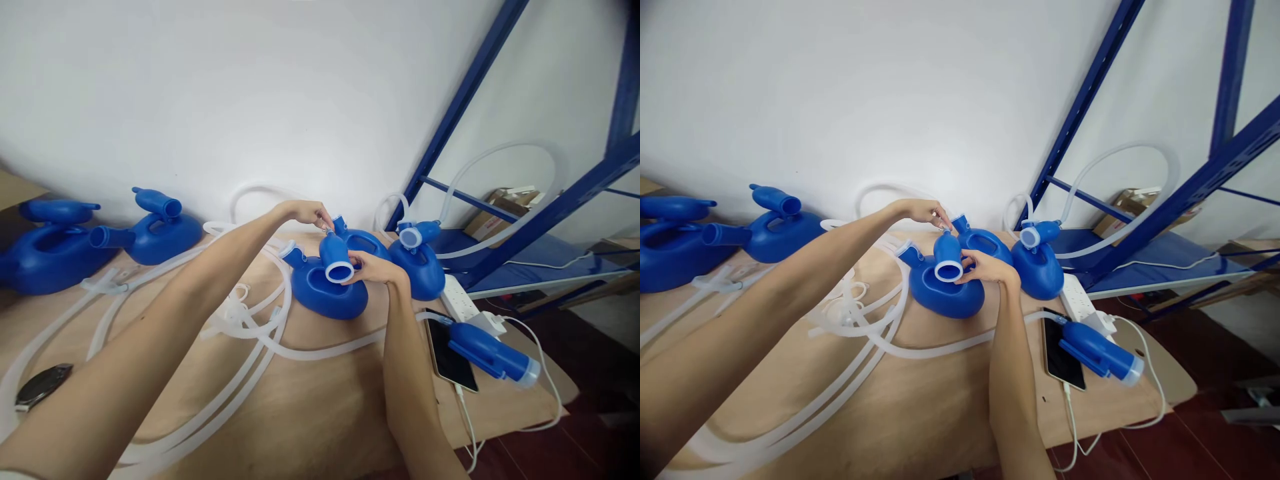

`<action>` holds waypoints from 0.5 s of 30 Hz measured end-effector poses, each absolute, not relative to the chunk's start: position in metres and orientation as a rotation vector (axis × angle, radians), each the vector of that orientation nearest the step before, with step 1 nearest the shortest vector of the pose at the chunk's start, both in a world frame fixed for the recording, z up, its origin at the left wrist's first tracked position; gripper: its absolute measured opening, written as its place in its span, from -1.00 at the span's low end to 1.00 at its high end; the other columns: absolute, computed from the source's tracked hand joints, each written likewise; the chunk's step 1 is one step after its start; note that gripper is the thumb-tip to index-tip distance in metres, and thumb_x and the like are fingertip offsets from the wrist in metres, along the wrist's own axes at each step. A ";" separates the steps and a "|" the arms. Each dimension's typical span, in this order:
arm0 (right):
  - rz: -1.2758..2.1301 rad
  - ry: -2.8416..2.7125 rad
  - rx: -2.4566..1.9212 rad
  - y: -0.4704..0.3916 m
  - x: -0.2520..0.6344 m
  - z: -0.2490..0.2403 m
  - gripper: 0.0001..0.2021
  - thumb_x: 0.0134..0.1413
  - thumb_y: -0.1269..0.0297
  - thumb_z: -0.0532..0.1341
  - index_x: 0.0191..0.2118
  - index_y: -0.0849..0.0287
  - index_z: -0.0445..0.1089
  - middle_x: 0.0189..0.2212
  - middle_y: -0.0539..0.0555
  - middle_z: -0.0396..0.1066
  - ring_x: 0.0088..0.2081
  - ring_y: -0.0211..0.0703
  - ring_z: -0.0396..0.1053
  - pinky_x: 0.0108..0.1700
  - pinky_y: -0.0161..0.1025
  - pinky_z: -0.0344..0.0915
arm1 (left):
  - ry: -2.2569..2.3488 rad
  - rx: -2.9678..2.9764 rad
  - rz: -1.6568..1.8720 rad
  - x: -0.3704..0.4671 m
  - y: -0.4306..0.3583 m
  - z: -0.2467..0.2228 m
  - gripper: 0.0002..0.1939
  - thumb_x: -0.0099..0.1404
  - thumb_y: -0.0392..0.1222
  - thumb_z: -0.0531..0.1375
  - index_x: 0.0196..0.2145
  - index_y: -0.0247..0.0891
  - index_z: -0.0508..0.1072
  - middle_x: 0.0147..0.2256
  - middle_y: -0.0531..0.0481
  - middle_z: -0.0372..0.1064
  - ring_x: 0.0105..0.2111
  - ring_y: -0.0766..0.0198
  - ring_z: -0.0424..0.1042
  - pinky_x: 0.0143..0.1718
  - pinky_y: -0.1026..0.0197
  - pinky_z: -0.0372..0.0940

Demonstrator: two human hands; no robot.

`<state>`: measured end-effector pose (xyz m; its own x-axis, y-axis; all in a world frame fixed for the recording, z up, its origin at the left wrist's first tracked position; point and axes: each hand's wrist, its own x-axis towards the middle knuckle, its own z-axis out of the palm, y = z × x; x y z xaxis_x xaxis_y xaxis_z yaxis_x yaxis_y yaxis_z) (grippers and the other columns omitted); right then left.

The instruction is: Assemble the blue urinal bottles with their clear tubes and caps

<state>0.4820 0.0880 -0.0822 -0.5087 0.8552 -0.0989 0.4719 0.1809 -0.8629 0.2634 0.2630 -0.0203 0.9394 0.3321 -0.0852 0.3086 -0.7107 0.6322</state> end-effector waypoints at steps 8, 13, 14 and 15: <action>1.292 -2.063 -1.332 0.082 0.487 -0.081 -0.25 -0.14 0.07 0.52 0.19 0.16 0.36 -0.25 0.03 0.56 -0.07 0.04 0.53 0.11 0.02 0.40 | 0.656 2.761 0.342 0.255 0.222 0.002 -0.58 0.20 -0.12 0.37 0.00 -0.30 0.64 0.09 -0.28 0.51 0.15 -0.14 0.37 0.20 -0.03 0.15; 1.186 -1.995 -1.328 0.075 0.488 -0.075 0.28 -0.14 0.07 0.52 0.53 -0.07 -0.36 0.14 0.21 0.43 0.10 0.12 0.51 0.20 0.21 0.38 | 0.882 3.076 0.633 0.149 0.147 0.046 -0.65 0.43 0.03 0.13 -0.17 -0.23 0.62 -0.12 -0.14 0.52 -0.13 0.08 0.46 -0.09 0.14 0.24; 1.096 -2.029 -1.325 0.073 0.486 -0.071 0.37 -0.18 0.05 0.54 0.53 -0.12 -0.47 0.30 0.27 0.27 0.21 0.17 0.43 0.26 0.24 0.33 | 1.052 3.040 0.647 0.118 0.134 0.052 -0.64 0.43 0.03 0.12 -0.29 -0.23 0.60 -0.27 -0.09 0.51 -0.26 0.14 0.45 -0.17 0.17 0.23; 0.990 -2.082 -1.329 0.070 0.483 -0.067 0.44 -0.23 0.05 0.56 0.53 -0.16 -0.53 0.43 0.31 0.05 0.33 0.24 0.30 0.33 0.26 0.26 | 1.242 2.969 0.662 0.086 0.123 0.053 -0.64 0.41 0.04 0.14 -0.39 -0.24 0.56 -0.42 -0.03 0.44 -0.39 0.20 0.39 -0.24 0.20 0.21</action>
